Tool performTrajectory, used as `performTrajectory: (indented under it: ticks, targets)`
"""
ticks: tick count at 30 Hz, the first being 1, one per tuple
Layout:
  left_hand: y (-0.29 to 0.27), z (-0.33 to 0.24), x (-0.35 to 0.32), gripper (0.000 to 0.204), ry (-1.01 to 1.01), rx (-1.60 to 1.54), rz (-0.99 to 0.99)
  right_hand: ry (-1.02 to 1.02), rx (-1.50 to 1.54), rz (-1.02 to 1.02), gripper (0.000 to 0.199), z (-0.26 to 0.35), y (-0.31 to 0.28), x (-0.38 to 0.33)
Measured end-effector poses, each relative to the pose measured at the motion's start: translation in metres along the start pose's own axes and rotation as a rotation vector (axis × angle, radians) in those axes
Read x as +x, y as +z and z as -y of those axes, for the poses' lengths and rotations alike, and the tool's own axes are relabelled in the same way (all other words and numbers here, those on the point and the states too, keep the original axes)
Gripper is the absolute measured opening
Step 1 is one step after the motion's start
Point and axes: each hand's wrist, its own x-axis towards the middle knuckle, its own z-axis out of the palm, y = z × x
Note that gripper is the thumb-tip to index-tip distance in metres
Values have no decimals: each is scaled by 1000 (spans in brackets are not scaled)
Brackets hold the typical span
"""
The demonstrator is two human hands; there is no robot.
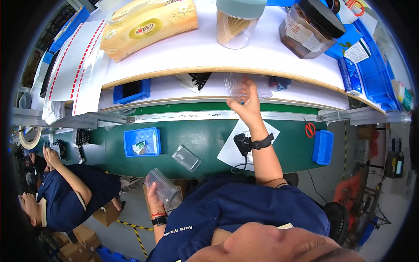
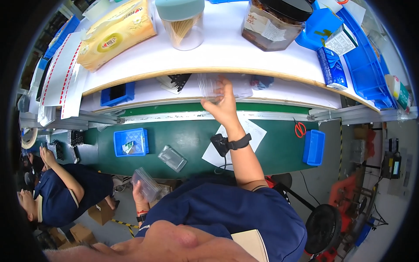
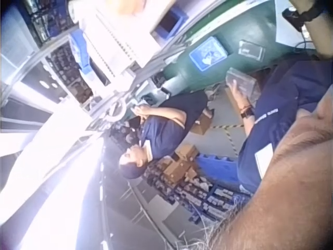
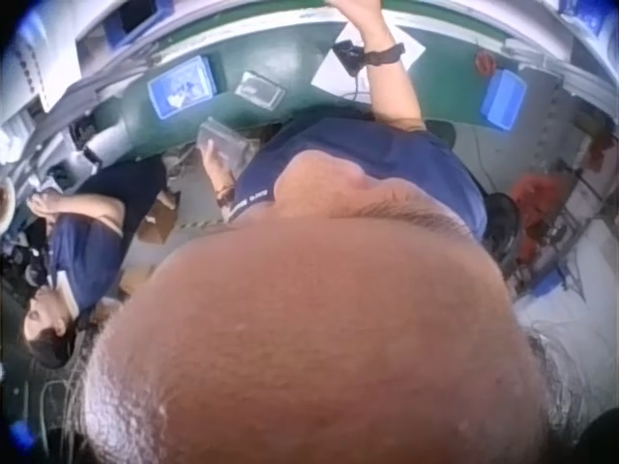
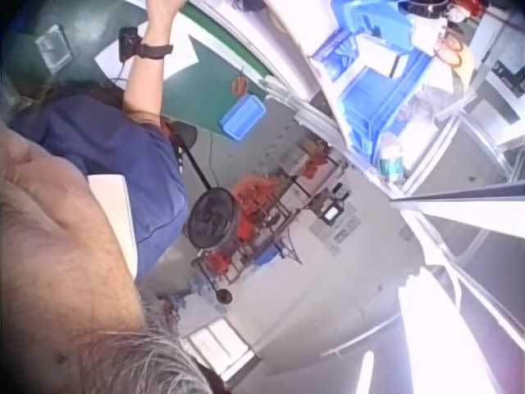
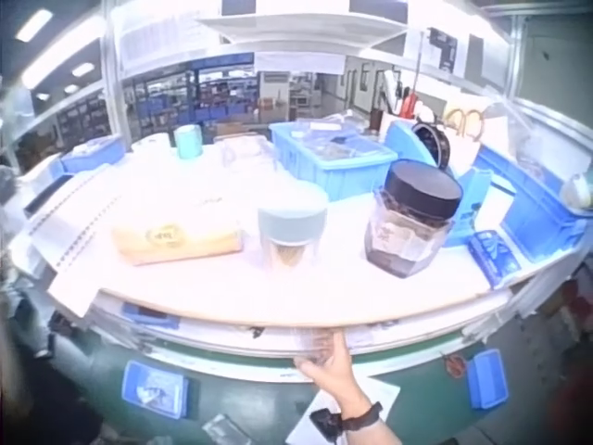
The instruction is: Checking paperwork and organizing/sorting plastic electronic housing shells on an assembly line workstation.
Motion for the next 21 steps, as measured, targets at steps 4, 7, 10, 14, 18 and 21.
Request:
performTrajectory:
  ticks: [4,7,10,14,18,21]
  targets:
    - [2,1,7,59,-12,-3,35,104,322,221,88,10,-16,-13]
    - [6,1,9,60,-7,1,56,62,353,236,90,13,-19,-19]
    - [8,2,6,57,36,36,54,47,361,218,87,15,-19,-21]
    - [1,4,2,59,14,28,4,145,-53,97,76,12,-8,-8]
    - [11,3,-3,62,34,-11,18,-209,-892,-118,69,7,17,19]
    - [-1,7,-8,64,73,-25,-19,19,-1044,-32,74,9,37,39]
